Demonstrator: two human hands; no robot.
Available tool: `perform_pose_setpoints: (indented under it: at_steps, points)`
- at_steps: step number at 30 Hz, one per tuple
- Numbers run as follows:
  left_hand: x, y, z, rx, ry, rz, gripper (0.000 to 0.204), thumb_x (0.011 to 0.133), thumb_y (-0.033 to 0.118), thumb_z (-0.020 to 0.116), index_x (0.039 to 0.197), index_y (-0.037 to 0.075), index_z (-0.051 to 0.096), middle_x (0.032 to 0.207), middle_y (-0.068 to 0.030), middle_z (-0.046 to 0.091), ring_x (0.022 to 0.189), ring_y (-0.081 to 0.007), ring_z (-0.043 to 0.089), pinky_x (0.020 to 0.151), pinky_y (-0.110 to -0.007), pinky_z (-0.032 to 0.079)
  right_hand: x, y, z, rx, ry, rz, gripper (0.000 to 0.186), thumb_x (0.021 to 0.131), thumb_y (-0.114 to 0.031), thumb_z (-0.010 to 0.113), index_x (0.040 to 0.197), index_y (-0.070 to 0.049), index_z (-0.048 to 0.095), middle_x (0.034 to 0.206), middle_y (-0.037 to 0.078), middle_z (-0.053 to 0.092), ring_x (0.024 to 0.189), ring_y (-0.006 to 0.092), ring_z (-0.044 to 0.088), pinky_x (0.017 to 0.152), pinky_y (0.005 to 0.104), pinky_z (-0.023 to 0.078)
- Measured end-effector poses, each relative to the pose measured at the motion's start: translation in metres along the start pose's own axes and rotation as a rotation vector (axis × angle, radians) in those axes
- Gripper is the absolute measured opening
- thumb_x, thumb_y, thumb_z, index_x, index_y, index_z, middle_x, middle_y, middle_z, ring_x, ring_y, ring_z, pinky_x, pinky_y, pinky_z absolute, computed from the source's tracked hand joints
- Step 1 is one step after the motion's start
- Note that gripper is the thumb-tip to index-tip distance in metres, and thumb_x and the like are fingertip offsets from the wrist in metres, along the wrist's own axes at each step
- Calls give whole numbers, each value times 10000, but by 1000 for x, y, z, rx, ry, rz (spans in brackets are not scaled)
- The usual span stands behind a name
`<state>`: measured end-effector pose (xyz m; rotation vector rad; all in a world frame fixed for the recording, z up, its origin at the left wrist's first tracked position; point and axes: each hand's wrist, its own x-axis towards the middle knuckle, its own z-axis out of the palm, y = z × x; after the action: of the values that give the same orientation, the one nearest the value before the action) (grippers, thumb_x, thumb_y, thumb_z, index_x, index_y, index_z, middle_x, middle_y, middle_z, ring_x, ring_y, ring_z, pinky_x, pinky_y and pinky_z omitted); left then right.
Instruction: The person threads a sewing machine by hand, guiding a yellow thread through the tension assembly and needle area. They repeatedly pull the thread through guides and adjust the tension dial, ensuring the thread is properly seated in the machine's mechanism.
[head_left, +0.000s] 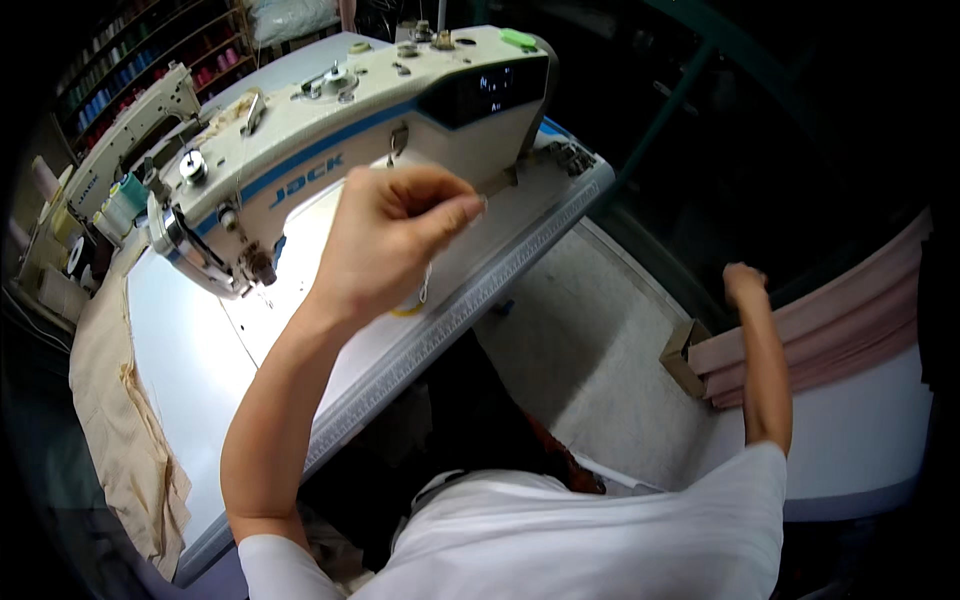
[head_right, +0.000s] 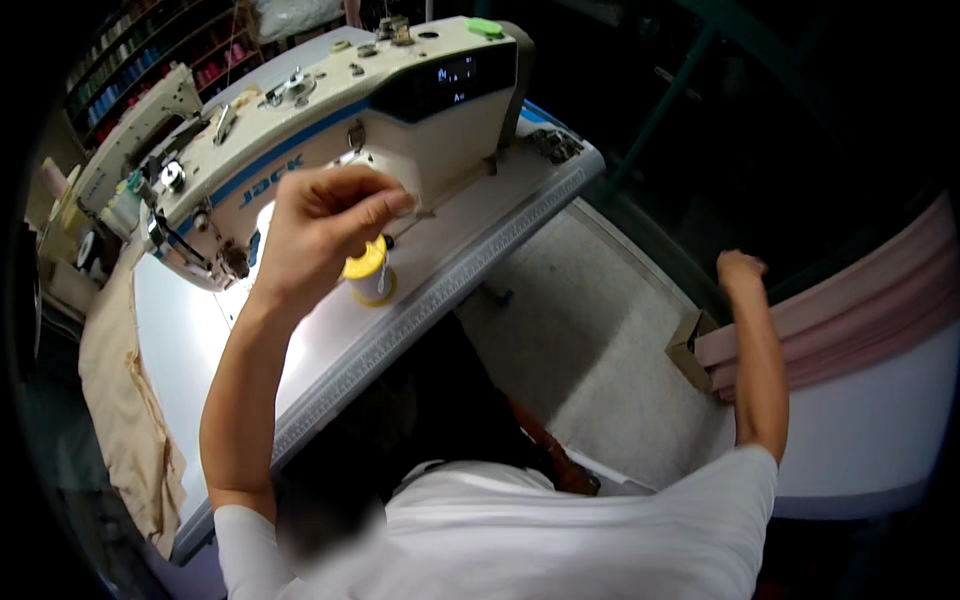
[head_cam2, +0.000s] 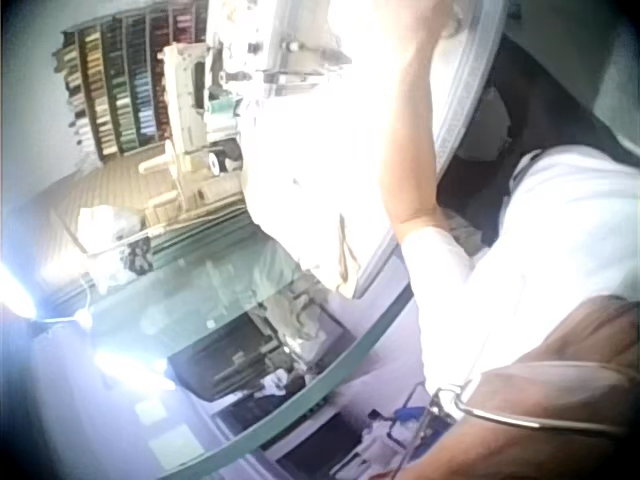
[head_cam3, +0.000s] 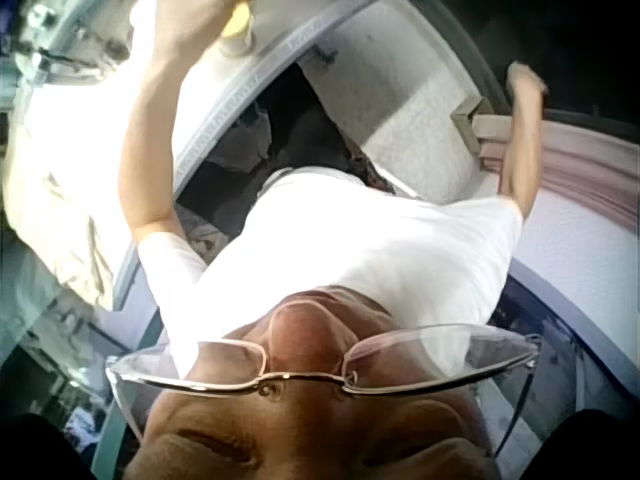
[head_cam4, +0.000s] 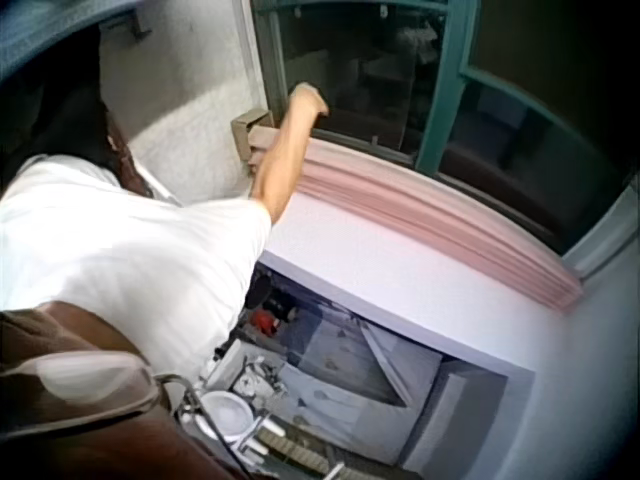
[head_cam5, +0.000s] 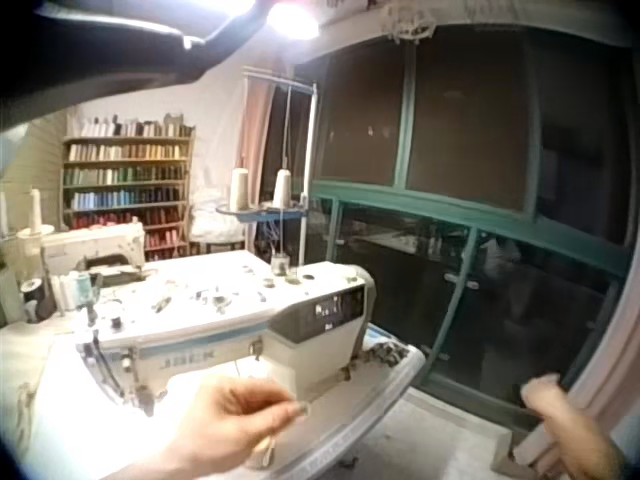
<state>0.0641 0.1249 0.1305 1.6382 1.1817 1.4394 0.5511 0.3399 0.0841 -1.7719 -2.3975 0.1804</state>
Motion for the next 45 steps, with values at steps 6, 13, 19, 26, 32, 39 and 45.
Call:
perform_pose_setpoints:
  at_steps: [6, 13, 19, 26, 32, 39, 45]
  points:
    - [-1, 10, 4, 25, -12, -91, 139, 918, 103, 703, 915, -30, 742, 706, -23, 650, 611, -58, 523, 544, -216, 405, -34, -180, -25, 694, 7, -382, 190, 957, -189, 646, 1069, -74, 749, 847, 66, 689, 633, 78, 579, 548, 222, 515]
    - [-6, 14, 7, 13, 7, -48, 150, 914, 119, 714, 922, -27, 744, 710, -38, 660, 605, -71, 539, 555, -217, 420, -38, -289, 50, 1723, -587, -501, 525, 1069, -428, 377, 1333, -13, 559, 1251, 152, 629, 1095, 173, 615, 635, 238, 552]
    - [-13, 11, 1, 8, 75, -80, 197, 899, 150, 753, 977, -29, 727, 689, -1, 608, 593, -38, 529, 547, -167, 395, -39, -298, 77, 1936, -804, -515, 410, 1060, -304, 459, 1285, 14, 585, 1104, 122, 656, 929, 139, 643, 621, 228, 543]
    - [-20, 7, -7, 10, 123, -103, 195, 908, 150, 743, 982, -30, 726, 741, -14, 650, 622, -33, 544, 556, -171, 409, -35, -309, 69, 1830, -585, -333, 202, 961, -166, 665, 1021, 27, 676, 828, 39, 629, 676, 75, 540, 528, 191, 442]
    - [-29, 13, -15, 10, 266, -110, 162, 931, 93, 690, 959, -63, 724, 766, -56, 688, 655, -61, 602, 612, -208, 494, -16, -320, 46, 1676, -624, -563, 215, 1007, -173, 593, 1085, 14, 666, 967, 98, 686, 803, 119, 647, 580, 217, 526]
    - [-33, 9, -34, -32, 222, -104, 166, 935, 91, 683, 971, -67, 720, 769, -56, 682, 672, -66, 605, 613, -206, 496, -13, -349, 62, 1721, -824, -555, 374, 1070, -227, 440, 1285, 51, 568, 1249, 199, 631, 1095, 230, 655, 631, 234, 554]
    - [-32, 7, -35, -17, 235, -112, 165, 931, 94, 689, 972, -63, 720, 771, -59, 683, 671, -64, 602, 614, -206, 496, -23, -354, 80, 1968, -1056, -455, 390, 1070, -243, 453, 1239, 80, 589, 1072, 142, 645, 856, 135, 630, 623, 214, 539]
